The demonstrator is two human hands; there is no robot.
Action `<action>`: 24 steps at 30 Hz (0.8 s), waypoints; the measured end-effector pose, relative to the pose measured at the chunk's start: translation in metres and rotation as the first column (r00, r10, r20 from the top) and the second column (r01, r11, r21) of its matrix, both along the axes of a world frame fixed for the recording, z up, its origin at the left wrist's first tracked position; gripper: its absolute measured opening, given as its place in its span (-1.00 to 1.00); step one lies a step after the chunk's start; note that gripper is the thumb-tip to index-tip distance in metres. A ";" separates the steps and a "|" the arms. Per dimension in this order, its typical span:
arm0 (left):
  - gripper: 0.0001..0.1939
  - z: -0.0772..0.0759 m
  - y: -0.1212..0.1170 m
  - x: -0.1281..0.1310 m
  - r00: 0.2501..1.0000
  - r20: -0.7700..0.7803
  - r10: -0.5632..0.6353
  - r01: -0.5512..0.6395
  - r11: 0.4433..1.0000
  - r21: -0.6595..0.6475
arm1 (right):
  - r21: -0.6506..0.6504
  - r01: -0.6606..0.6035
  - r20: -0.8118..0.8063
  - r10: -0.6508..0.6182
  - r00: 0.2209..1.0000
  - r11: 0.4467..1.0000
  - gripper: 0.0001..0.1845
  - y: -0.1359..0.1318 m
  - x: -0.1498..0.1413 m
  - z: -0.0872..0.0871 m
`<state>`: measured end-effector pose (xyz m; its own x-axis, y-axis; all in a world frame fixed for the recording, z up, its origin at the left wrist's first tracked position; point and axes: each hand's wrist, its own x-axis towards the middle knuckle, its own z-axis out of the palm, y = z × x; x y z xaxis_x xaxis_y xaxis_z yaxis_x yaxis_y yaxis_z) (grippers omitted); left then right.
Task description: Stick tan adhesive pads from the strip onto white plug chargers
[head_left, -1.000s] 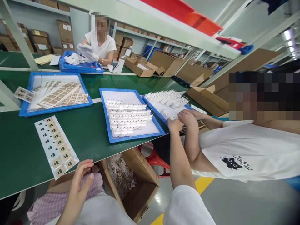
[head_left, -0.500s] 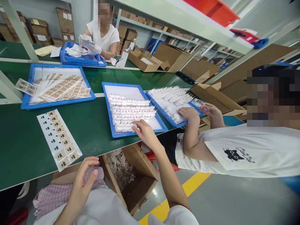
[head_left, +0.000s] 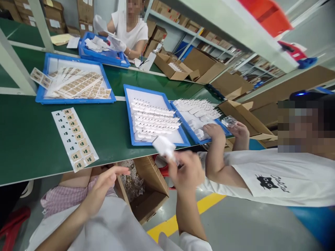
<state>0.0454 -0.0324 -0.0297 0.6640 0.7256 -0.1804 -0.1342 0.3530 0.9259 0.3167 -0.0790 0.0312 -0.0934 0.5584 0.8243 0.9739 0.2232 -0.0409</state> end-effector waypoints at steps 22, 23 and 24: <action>-0.54 0.033 -0.001 -0.040 0.975 0.052 -0.214 0.206 0.970 0.130 | -0.108 -0.742 -0.441 0.637 0.632 0.662 -0.85 -0.001 -0.133 -0.008; -0.53 0.032 -0.001 -0.040 0.972 0.046 -0.231 0.224 0.966 0.127 | -0.116 -0.748 -0.456 0.633 0.625 0.654 -0.85 -0.002 -0.135 -0.009; -0.53 0.031 -0.001 -0.041 0.968 0.039 -0.250 0.243 0.962 0.126 | -0.125 -0.753 -0.469 0.630 0.619 0.646 -0.85 -0.003 -0.137 -0.009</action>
